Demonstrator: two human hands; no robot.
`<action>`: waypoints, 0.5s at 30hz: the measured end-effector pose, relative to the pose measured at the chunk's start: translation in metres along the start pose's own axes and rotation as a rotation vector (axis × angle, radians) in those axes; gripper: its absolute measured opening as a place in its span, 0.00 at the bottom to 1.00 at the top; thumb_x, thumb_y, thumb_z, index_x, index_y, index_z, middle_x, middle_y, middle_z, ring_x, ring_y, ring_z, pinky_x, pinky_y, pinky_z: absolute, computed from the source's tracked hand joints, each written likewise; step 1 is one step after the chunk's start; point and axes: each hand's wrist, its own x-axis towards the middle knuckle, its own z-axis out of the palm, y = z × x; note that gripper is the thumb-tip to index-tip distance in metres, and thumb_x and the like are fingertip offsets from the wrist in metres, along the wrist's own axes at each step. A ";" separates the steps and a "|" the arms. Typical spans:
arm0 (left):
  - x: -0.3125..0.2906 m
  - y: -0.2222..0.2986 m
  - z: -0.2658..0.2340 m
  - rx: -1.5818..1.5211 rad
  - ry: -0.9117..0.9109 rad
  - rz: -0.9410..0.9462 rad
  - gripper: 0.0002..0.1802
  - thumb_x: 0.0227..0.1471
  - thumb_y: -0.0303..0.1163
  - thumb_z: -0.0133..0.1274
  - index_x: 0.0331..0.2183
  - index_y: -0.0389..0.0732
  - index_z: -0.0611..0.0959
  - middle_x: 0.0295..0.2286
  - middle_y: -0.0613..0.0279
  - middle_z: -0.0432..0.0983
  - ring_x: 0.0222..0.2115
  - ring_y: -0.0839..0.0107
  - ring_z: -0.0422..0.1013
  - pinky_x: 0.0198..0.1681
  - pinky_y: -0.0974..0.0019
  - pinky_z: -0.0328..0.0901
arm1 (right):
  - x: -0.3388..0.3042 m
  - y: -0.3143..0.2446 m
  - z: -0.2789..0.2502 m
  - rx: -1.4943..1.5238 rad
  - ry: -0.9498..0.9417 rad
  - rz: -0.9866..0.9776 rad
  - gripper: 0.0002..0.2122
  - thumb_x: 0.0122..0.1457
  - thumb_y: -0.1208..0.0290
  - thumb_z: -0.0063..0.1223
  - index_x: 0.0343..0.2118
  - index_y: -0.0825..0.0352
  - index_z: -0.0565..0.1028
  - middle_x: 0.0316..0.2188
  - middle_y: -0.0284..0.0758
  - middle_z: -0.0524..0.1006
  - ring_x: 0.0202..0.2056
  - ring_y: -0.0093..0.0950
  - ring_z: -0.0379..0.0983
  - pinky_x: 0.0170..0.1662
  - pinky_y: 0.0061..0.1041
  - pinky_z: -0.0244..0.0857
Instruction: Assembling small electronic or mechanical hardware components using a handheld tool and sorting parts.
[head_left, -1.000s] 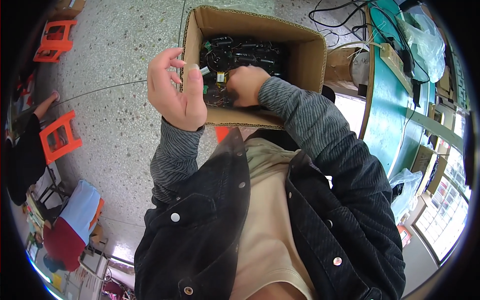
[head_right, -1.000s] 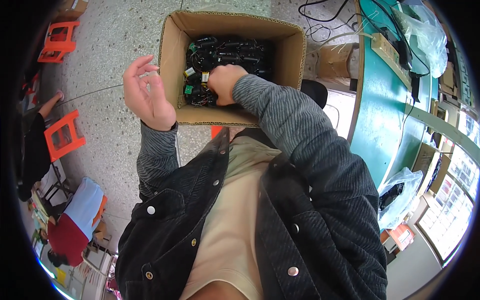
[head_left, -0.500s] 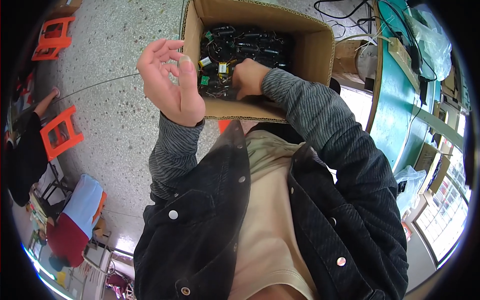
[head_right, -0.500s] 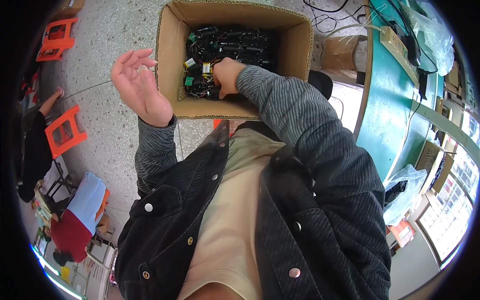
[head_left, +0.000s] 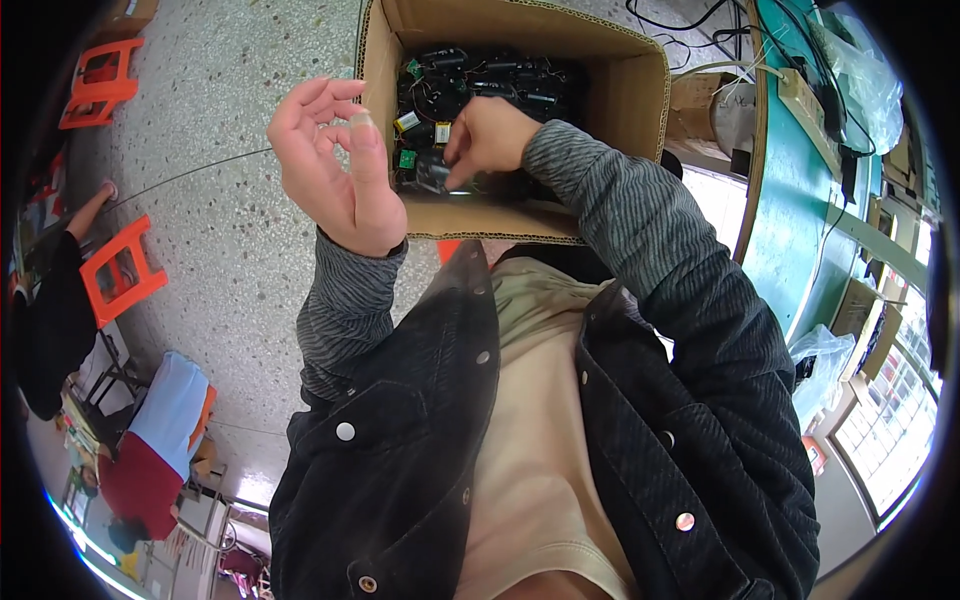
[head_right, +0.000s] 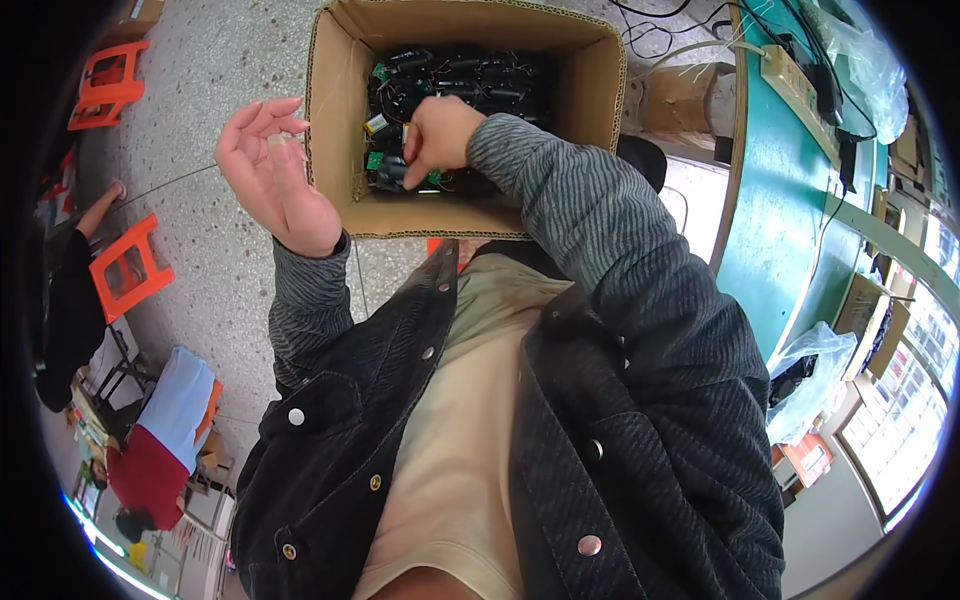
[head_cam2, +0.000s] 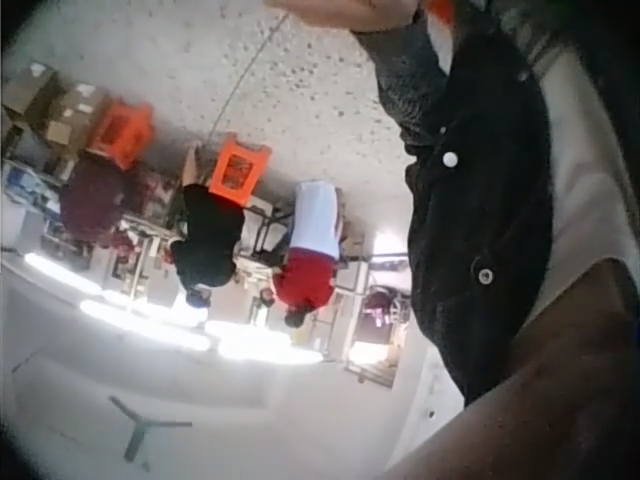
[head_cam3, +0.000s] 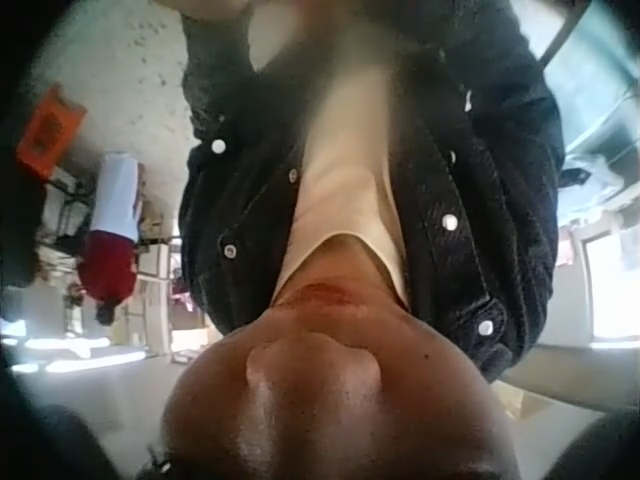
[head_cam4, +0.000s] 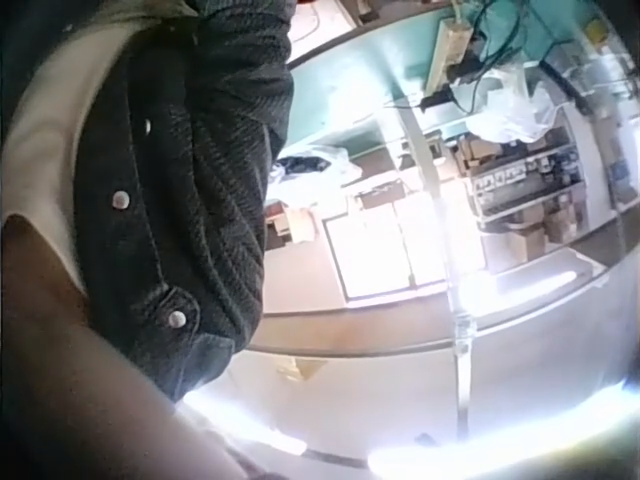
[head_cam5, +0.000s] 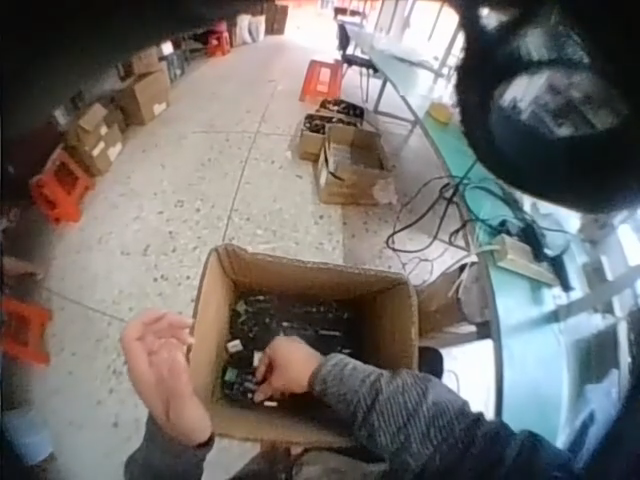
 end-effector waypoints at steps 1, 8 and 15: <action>0.000 0.000 0.000 0.001 -0.001 -0.001 0.23 0.54 0.34 0.49 0.48 0.31 0.66 0.38 0.50 0.72 0.33 0.72 0.67 0.32 0.74 0.61 | 0.004 0.001 0.000 -0.052 0.114 -0.043 0.18 0.36 0.62 0.71 0.29 0.68 0.82 0.24 0.38 0.80 0.28 0.32 0.78 0.36 0.28 0.71; -0.001 0.000 0.000 0.005 -0.012 -0.020 0.23 0.54 0.36 0.49 0.47 0.31 0.67 0.38 0.51 0.72 0.33 0.72 0.66 0.32 0.73 0.61 | 0.025 0.017 0.017 -0.433 0.326 -0.013 0.12 0.44 0.65 0.64 0.30 0.65 0.82 0.26 0.42 0.79 0.31 0.39 0.77 0.41 0.35 0.71; 0.001 -0.001 -0.001 0.003 -0.007 0.005 0.20 0.53 0.33 0.49 0.43 0.29 0.70 0.38 0.51 0.73 0.32 0.72 0.67 0.29 0.75 0.60 | 0.031 0.009 -0.001 -0.357 0.342 0.025 0.09 0.47 0.63 0.59 0.30 0.60 0.82 0.29 0.39 0.80 0.34 0.39 0.78 0.42 0.36 0.72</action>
